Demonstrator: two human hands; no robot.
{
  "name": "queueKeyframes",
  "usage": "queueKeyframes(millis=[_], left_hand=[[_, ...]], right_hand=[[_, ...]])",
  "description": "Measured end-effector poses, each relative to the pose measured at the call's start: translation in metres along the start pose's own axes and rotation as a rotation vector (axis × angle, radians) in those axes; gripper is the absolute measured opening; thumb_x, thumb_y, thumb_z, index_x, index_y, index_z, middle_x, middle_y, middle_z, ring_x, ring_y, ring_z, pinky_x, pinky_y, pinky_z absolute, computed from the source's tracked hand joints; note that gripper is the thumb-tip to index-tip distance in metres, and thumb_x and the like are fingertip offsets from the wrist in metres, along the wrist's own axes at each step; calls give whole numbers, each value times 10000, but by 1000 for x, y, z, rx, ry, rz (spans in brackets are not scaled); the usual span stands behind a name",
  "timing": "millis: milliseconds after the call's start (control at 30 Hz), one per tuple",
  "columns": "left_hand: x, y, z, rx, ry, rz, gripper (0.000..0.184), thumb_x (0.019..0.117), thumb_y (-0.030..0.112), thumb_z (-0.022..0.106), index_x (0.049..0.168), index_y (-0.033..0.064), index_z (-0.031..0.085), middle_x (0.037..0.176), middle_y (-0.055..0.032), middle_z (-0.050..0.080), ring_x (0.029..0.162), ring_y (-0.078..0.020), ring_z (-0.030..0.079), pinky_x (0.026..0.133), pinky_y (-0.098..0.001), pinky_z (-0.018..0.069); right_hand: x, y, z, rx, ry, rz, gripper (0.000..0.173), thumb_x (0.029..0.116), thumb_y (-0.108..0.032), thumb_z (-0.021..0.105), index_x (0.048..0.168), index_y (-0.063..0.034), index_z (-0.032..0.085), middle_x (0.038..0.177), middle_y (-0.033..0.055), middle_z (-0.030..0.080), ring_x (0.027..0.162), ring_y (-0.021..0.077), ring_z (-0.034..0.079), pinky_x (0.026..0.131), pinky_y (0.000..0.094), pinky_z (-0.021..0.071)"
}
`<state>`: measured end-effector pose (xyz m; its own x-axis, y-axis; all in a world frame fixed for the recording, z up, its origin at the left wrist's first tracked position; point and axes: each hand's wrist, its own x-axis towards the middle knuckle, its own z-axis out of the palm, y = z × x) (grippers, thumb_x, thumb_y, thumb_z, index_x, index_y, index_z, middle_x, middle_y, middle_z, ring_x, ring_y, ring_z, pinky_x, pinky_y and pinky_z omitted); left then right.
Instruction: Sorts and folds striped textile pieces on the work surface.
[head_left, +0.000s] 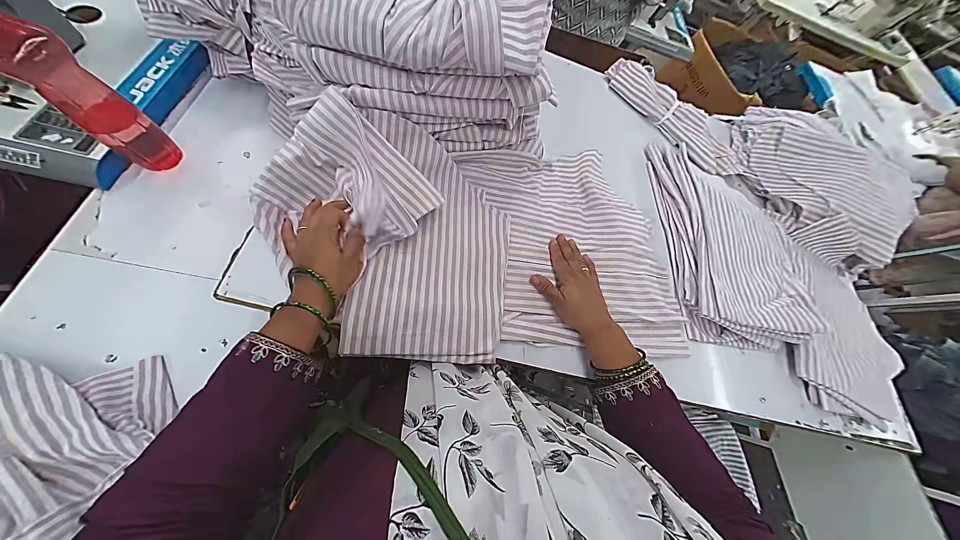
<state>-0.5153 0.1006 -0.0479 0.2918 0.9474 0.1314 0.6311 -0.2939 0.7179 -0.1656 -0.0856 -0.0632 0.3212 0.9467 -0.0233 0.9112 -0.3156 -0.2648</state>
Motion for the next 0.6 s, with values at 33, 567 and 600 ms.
queueKeyframes(millis=[33, 567, 600], left_hand=[[-3, -2, -6, -195, 101, -28, 341, 1062, 170, 517, 1254, -108, 558, 1307, -211, 626, 1292, -278, 559, 1102, -571, 395], [0, -27, -38, -713, 533, -367, 393, 1091, 256, 341, 1371, 38, 510, 1232, -40, 607, 1108, -27, 599, 987, -269, 495], [-1, -27, -38, -723, 523, -351, 378, 1097, 251, 334, 1367, 44, 499, 1212, -20, 600, 1091, -6, 598, 975, -246, 500]], right_hand=[[1, -5, -5, 10, -20, 39, 883, 991, -668, 388, 1571, -3, 354, 1663, 190, 272, 1562, 353, 197, 1235, 622, 90], [79, -220, 13, 680, -223, -520, 448, 1054, -351, 531, 789, 8, 579, 655, 108, 535, 574, 226, 548, 527, 410, 449], [72, -203, 9, 878, -167, -433, 408, 1031, -304, 569, 732, -31, 525, 619, 53, 496, 515, 145, 491, 481, 322, 423]])
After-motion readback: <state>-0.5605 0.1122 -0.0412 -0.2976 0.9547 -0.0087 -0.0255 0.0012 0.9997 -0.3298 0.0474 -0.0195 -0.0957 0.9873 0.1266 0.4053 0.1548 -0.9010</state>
